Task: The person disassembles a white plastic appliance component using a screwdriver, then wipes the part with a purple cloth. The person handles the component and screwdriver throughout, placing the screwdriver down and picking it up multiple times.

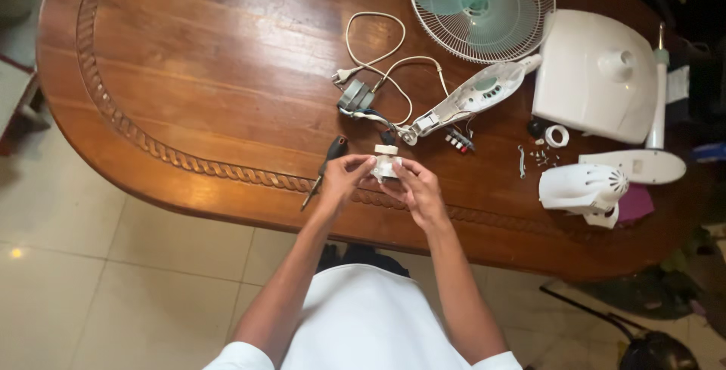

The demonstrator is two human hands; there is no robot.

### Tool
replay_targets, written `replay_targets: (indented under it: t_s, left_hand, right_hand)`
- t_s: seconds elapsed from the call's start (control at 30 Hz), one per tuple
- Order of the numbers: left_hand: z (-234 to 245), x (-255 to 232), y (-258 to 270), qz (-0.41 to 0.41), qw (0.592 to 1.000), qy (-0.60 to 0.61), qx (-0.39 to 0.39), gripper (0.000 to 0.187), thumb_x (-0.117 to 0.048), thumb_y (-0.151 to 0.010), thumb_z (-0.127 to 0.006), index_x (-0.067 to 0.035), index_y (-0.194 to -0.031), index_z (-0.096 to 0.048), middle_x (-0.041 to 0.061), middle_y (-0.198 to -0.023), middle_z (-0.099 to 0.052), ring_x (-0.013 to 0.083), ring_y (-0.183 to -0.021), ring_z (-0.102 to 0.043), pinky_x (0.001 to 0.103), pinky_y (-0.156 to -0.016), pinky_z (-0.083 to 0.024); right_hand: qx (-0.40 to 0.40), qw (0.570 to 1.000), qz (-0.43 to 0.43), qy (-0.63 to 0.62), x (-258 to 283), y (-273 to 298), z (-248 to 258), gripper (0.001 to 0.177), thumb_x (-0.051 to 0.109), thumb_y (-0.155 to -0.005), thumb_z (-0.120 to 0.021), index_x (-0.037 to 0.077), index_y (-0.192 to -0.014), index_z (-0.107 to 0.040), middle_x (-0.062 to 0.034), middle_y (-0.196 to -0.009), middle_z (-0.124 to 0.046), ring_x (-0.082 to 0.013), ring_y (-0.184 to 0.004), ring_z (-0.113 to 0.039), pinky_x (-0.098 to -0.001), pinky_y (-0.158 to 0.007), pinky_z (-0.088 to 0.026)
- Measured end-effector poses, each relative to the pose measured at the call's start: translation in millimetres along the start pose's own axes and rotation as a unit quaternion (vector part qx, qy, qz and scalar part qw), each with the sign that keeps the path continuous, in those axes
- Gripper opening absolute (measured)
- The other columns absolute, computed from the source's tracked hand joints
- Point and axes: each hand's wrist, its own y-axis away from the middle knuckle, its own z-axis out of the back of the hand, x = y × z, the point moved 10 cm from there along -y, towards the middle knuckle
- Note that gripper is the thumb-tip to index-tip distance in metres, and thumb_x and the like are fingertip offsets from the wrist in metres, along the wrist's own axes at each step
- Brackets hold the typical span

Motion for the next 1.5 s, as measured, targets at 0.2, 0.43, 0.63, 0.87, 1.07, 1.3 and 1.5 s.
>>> replay_targets:
  t_s: [0.2, 0.43, 0.63, 0.87, 1.07, 1.3, 1.5]
  left_hand:
    - [-2, 12, 7, 0.016, 1.0, 0.012, 0.019, 0.035, -0.017, -0.092, -0.075, 0.006, -0.117, -0.073, 0.012, -0.101, -0.078, 0.0153, -0.083, -0.074, 0.026, -0.073, -0.06]
    - [-25, 38, 27, 0.079, 0.992, 0.083, 0.06, 0.036, -0.016, -0.091, -0.076, 0.009, -0.117, -0.071, 0.015, -0.103, -0.076, 0.0169, -0.089, -0.075, 0.027, -0.08, -0.063]
    - [-45, 53, 37, 0.142, 0.984, 0.083, 0.068, 0.035, -0.017, -0.093, -0.074, 0.009, -0.116, -0.07, 0.015, -0.102, -0.074, 0.0181, -0.085, -0.071, 0.031, -0.077, -0.064]
    - [-71, 61, 35, 0.154, 0.977, 0.087, 0.117, 0.033, -0.015, -0.091, -0.076, 0.008, -0.113, -0.069, 0.014, -0.104, -0.075, 0.0178, -0.09, -0.074, 0.03, -0.081, -0.065]
    - [-105, 68, 48, 0.203, 0.962, 0.133, 0.123, 0.028, -0.017, -0.093, -0.075, 0.004, -0.111, -0.069, 0.013, -0.103, -0.074, 0.0181, -0.09, -0.074, 0.03, -0.083, -0.063]
    - [-143, 84, 49, 0.216, 0.95, 0.172, 0.143, 0.026, -0.017, -0.096, -0.069, 0.0, -0.116, -0.067, 0.009, -0.107, -0.073, 0.0163, -0.092, -0.073, 0.029, -0.082, -0.061]
    - [-165, 105, 47, 0.214, 0.961, 0.137, 0.111, 0.026, -0.015, -0.094, -0.07, 0.001, -0.115, -0.066, 0.01, -0.106, -0.074, 0.0171, -0.092, -0.074, 0.029, -0.082, -0.063]
  right_hand:
    - [-0.047, 0.998, -0.016, -0.031, -23, 18, 6, 0.043, 0.013, -0.091, -0.075, -0.003, -0.128, -0.061, -0.0122, -0.11, -0.072, -0.0194, -0.089, -0.072, -0.0385, -0.087, -0.063]
    - [-0.142, 0.989, -0.023, -0.037, -35, 51, 30, 0.046, 0.009, -0.087, -0.076, 0.005, -0.128, -0.055, -0.0093, -0.11, -0.072, -0.0194, -0.093, -0.074, -0.0388, -0.086, -0.063]
    - [-0.163, 0.984, 0.008, -0.072, -41, 71, 45, 0.045, 0.014, -0.09, -0.076, 0.006, -0.129, -0.055, -0.0092, -0.111, -0.07, -0.0209, -0.092, -0.073, -0.0408, -0.082, -0.063]
    - [-0.177, 0.981, -0.015, -0.081, -33, 93, 63, 0.047, 0.016, -0.087, -0.076, 0.013, -0.128, -0.054, -0.0068, -0.113, -0.069, -0.0221, -0.091, -0.073, -0.0415, -0.074, -0.063]
    - [-0.204, 0.977, 0.031, -0.052, -16, 116, 82, 0.049, 0.016, -0.087, -0.078, 0.01, -0.129, -0.054, -0.0063, -0.113, -0.069, -0.0176, -0.096, -0.071, -0.037, -0.069, -0.061]
    - [-0.189, 0.97, 0.15, 0.014, 16, 131, 92, 0.05, 0.005, -0.088, -0.077, 0.009, -0.129, -0.048, -0.0044, -0.115, -0.066, -0.0124, -0.099, -0.066, -0.0271, -0.071, -0.057]
    - [-0.185, 0.975, 0.119, -0.033, 16, 135, 127, 0.051, 0.006, -0.086, -0.076, 0.013, -0.128, -0.049, -0.0033, -0.112, -0.066, -0.0115, -0.097, -0.067, -0.0265, -0.073, -0.058]
